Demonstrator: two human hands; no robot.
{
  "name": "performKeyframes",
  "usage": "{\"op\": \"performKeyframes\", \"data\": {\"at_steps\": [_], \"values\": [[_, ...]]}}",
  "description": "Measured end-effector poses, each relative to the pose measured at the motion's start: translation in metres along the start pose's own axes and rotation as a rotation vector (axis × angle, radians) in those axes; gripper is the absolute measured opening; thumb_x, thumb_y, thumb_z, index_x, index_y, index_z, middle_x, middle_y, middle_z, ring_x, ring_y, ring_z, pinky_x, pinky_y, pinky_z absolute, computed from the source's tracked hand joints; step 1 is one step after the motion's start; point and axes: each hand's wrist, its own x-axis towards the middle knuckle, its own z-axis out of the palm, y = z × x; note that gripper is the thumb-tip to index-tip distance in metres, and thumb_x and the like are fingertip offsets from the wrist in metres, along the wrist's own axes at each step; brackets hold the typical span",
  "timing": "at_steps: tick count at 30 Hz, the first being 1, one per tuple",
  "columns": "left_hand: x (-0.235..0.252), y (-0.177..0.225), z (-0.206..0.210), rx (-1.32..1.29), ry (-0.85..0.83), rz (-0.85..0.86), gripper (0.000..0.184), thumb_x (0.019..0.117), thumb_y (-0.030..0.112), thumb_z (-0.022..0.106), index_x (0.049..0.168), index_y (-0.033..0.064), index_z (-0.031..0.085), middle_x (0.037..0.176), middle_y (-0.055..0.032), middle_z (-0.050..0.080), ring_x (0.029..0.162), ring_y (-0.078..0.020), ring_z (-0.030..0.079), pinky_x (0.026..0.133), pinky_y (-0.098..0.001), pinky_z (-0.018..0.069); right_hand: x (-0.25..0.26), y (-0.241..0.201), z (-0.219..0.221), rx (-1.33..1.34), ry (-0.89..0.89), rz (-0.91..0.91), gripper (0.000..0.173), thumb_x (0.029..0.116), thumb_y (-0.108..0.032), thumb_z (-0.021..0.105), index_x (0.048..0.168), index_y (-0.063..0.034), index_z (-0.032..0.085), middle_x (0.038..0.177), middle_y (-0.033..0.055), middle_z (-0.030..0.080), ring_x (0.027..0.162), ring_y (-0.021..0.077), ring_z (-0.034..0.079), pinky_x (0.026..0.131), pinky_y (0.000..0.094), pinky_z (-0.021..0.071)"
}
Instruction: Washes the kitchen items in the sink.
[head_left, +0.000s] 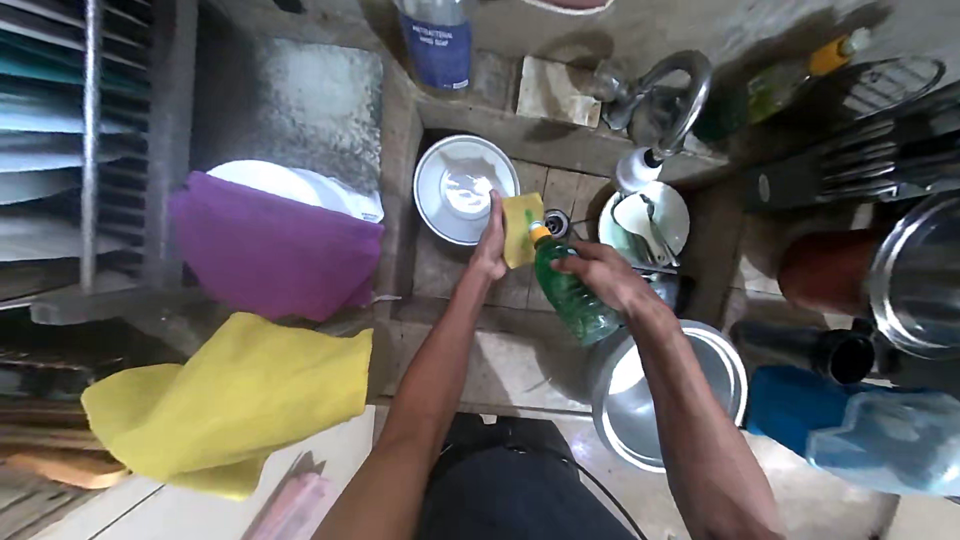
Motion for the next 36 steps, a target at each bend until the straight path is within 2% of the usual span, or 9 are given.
{"op": "performKeyframes", "data": {"at_steps": [10,16,23,27,29,30,32,34,36], "values": [[0.005,-0.005,-0.009,-0.110,-0.109,0.011,0.100,0.0908,0.087,0.008,0.138,0.0134,0.057,0.117,-0.0160,0.069,0.095,-0.0287,0.070,0.080,-0.0462,0.0610,0.007,-0.001,0.009,-0.077,-0.077,0.046,0.036,0.0995,-0.041,0.061,0.126,-0.0175,0.069,0.105,0.0118,0.072,0.088,0.0249,0.068,0.077,0.0500,0.0550],[0.002,0.003,-0.003,-0.154,-0.116,0.008,0.097,0.0933,0.083,0.003,0.140,0.0140,0.053,0.121,-0.0149,0.068,0.093,-0.0272,0.070,0.077,-0.0441,0.0613,0.006,0.005,-0.002,-0.162,-0.120,-0.030,0.036,0.1022,-0.037,0.060,0.131,-0.0158,0.066,0.109,0.0125,0.072,0.092,0.0260,0.070,0.081,0.0519,0.0566],[0.007,-0.002,0.010,-0.132,-0.125,-0.042,0.097,0.0927,0.084,0.006,0.140,0.0135,0.054,0.119,-0.0164,0.069,0.098,-0.0305,0.070,0.081,-0.0484,0.0608,0.004,0.013,-0.007,-0.128,-0.061,-0.037,0.038,0.1003,-0.040,0.062,0.132,-0.0197,0.067,0.110,0.0113,0.073,0.093,0.0263,0.070,0.082,0.0540,0.0558],[0.000,-0.006,0.013,0.009,-0.057,-0.033,0.084,0.0984,0.078,0.019,0.136,0.0149,0.059,0.110,-0.0106,0.072,0.096,-0.0244,0.071,0.081,-0.0456,0.0617,-0.003,0.023,-0.022,-0.160,-0.093,-0.096,0.044,0.1007,-0.040,0.063,0.140,-0.0198,0.060,0.117,0.0106,0.072,0.100,0.0244,0.071,0.088,0.0529,0.0572],[0.001,-0.008,0.015,0.056,-0.080,-0.011,0.070,0.1037,0.069,0.023,0.128,0.0153,0.062,0.096,-0.0052,0.069,0.082,-0.0168,0.067,0.071,-0.0367,0.0603,-0.010,0.030,-0.038,-0.172,-0.107,-0.119,0.050,0.1001,-0.038,0.065,0.147,-0.0214,0.054,0.121,0.0104,0.070,0.104,0.0230,0.070,0.092,0.0514,0.0574],[0.004,-0.011,0.015,0.036,-0.119,0.008,0.061,0.1063,0.064,0.023,0.115,0.0160,0.060,0.081,-0.0004,0.060,0.065,-0.0112,0.057,0.057,-0.0281,0.0523,-0.014,0.034,-0.046,-0.181,-0.105,-0.126,0.051,0.0996,-0.035,0.066,0.147,-0.0220,0.053,0.119,0.0105,0.070,0.102,0.0226,0.070,0.091,0.0506,0.0573],[0.008,-0.017,0.016,-0.057,-0.170,0.013,0.048,0.1100,0.054,0.025,0.101,0.0170,0.054,0.069,0.0039,0.048,0.050,-0.0063,0.042,0.044,-0.0199,0.0398,-0.021,0.040,-0.066,-0.184,-0.098,-0.108,0.052,0.0995,-0.031,0.067,0.149,-0.0225,0.051,0.118,0.0111,0.070,0.100,0.0229,0.071,0.090,0.0491,0.0577],[0.009,-0.022,0.018,-0.087,-0.128,-0.001,0.039,0.1112,0.049,0.030,0.103,0.0170,0.052,0.068,0.0044,0.047,0.045,-0.0041,0.039,0.040,-0.0170,0.0373,-0.027,0.047,-0.088,-0.134,-0.066,-0.103,0.054,0.0987,-0.025,0.068,0.149,-0.0193,0.049,0.116,0.0132,0.071,0.096,0.0239,0.072,0.087,0.0474,0.0597],[0.004,-0.025,0.021,-0.036,-0.060,-0.014,0.039,0.1113,0.047,0.032,0.116,0.0155,0.054,0.074,0.0026,0.052,0.047,-0.0049,0.044,0.042,-0.0179,0.0419,-0.032,0.049,-0.111,-0.063,0.004,-0.110,0.056,0.0978,-0.018,0.069,0.150,-0.0176,0.048,0.116,0.0138,0.070,0.094,0.0247,0.072,0.083,0.0460,0.0610]]}}
